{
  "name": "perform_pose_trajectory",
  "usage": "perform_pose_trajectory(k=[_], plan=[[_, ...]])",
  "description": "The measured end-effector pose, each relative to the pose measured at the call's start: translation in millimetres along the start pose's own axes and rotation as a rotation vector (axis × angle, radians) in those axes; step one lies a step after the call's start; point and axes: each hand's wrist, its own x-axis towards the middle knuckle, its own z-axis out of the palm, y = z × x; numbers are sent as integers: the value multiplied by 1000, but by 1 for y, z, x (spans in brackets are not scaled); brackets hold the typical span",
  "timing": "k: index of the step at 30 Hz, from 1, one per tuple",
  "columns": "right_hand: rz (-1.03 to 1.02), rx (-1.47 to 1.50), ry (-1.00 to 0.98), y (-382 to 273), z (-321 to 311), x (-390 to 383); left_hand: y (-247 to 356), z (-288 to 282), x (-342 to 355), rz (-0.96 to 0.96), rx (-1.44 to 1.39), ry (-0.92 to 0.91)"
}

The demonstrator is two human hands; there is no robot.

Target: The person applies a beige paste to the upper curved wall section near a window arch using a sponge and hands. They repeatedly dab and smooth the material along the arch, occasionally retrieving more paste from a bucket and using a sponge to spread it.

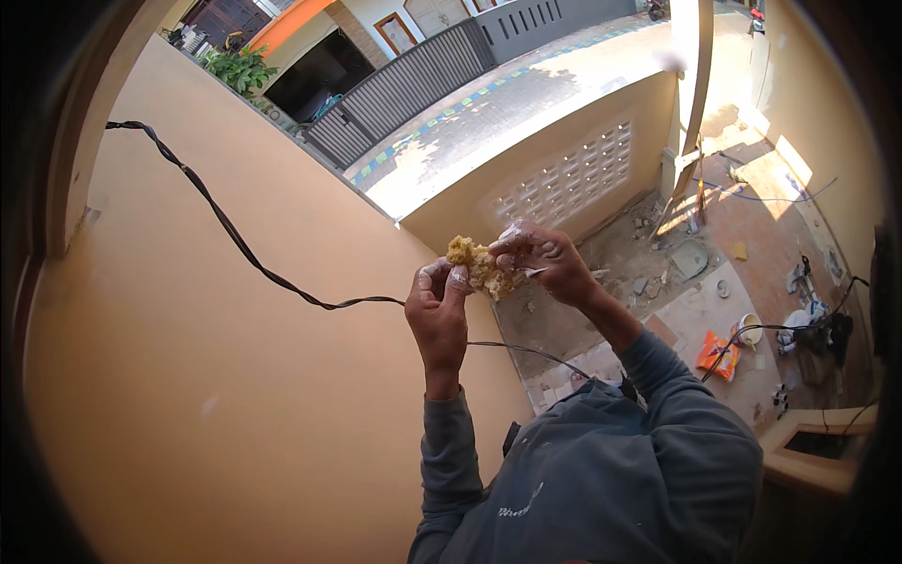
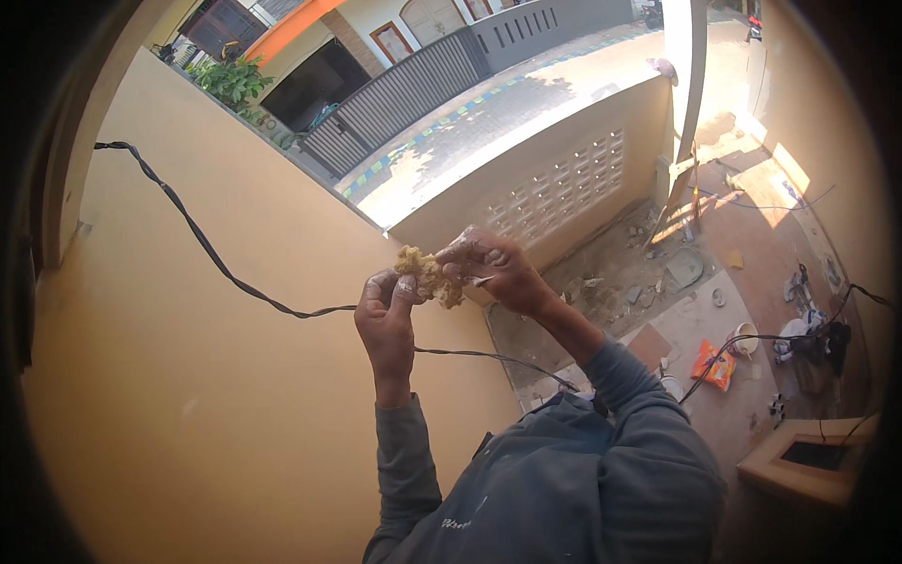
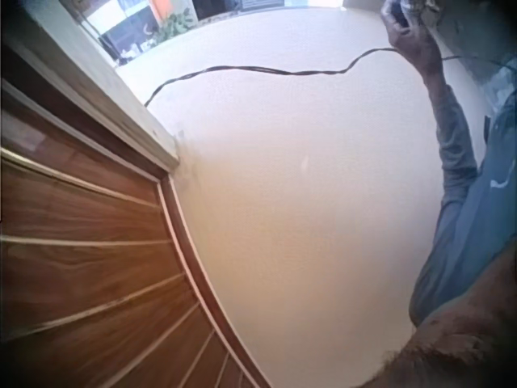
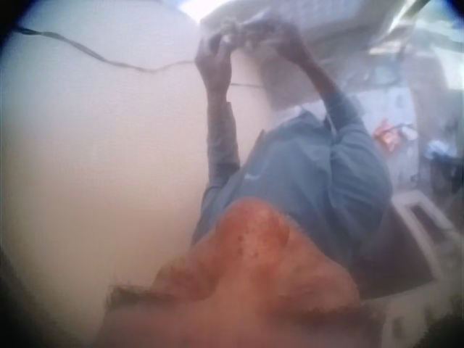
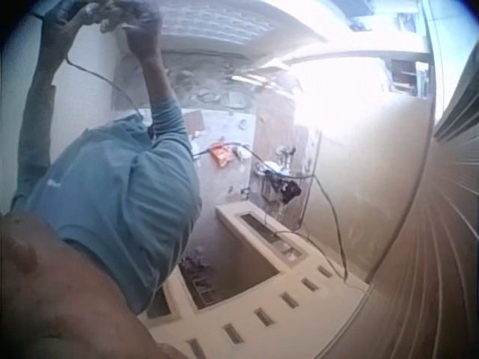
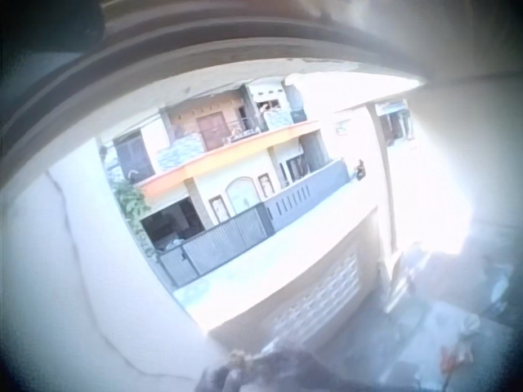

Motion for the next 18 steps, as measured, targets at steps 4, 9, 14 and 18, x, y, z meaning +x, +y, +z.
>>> perform_pose_trajectory(k=[4,9,14,18], plan=[[252,201,-16,5,2,-11,-10,-6,-10,-63,-98,25],[345,176,-32,-17,-3,-13,-15,-5,-20,-2,-90,6],[116,-278,-208,-17,4,-11,-15,-2,-29,53,-108,-1],[-35,-262,9,-2,10,-24,-14,3,-37,70,-82,105]])
